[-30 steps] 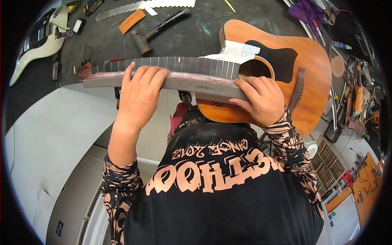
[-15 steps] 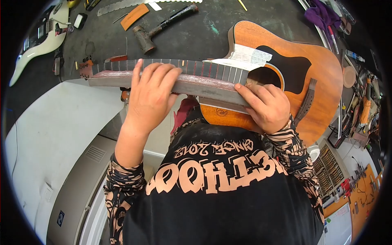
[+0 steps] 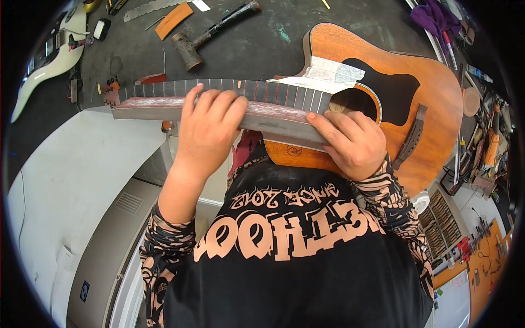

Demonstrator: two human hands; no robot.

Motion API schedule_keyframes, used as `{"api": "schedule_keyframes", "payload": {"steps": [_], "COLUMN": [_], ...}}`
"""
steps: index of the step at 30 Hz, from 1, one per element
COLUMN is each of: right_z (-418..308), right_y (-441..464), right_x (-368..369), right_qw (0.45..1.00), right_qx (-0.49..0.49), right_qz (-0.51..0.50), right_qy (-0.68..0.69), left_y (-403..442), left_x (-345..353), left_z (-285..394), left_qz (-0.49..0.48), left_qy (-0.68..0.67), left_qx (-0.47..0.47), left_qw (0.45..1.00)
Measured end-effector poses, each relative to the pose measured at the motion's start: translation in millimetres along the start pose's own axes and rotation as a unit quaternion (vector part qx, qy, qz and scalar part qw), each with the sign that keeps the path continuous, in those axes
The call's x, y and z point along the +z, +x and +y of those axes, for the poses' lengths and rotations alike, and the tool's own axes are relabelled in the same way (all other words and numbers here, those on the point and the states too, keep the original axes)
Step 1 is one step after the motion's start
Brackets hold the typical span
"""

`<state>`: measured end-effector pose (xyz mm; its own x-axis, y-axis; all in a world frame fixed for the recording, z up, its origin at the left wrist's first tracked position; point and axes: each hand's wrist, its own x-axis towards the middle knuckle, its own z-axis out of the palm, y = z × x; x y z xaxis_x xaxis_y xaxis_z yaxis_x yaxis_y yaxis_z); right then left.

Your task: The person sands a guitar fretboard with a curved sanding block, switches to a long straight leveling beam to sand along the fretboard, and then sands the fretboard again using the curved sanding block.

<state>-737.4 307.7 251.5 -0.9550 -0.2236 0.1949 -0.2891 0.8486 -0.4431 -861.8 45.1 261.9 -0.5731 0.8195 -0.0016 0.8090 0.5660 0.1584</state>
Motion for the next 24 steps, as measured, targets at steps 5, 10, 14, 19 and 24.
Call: {"api": "schedule_keyframes", "payload": {"steps": [5, 10, 14, 19, 24], "right_z": [15, 3, 13, 9, 7], "right_y": [-23, -2, -23, -15, -13], "right_x": [-18, 3, -11, -8, -3], "right_qw": [1.0, 1.0, 1.0, 1.0, 1.0], "right_qx": [0.002, -0.02, -0.015, -0.011, -0.021], "right_qz": [-0.008, 0.008, -0.008, -0.004, 0.014], "right_qy": [0.014, 0.017, 0.003, 0.005, 0.011], "left_y": [5, -10, -1, -9, -10], "left_x": [10, 4, 3, 10, 6], "left_z": [30, 7, 29, 26, 23], "left_qz": [0.009, 0.006, -0.006, 0.018, -0.007], "left_qy": [-0.019, 0.023, 0.013, 0.017, 0.033], "left_qx": [0.025, -0.03, -0.012, -0.009, -0.042], "left_qw": [0.999, 0.999, 1.0, 1.0, 0.999]}}
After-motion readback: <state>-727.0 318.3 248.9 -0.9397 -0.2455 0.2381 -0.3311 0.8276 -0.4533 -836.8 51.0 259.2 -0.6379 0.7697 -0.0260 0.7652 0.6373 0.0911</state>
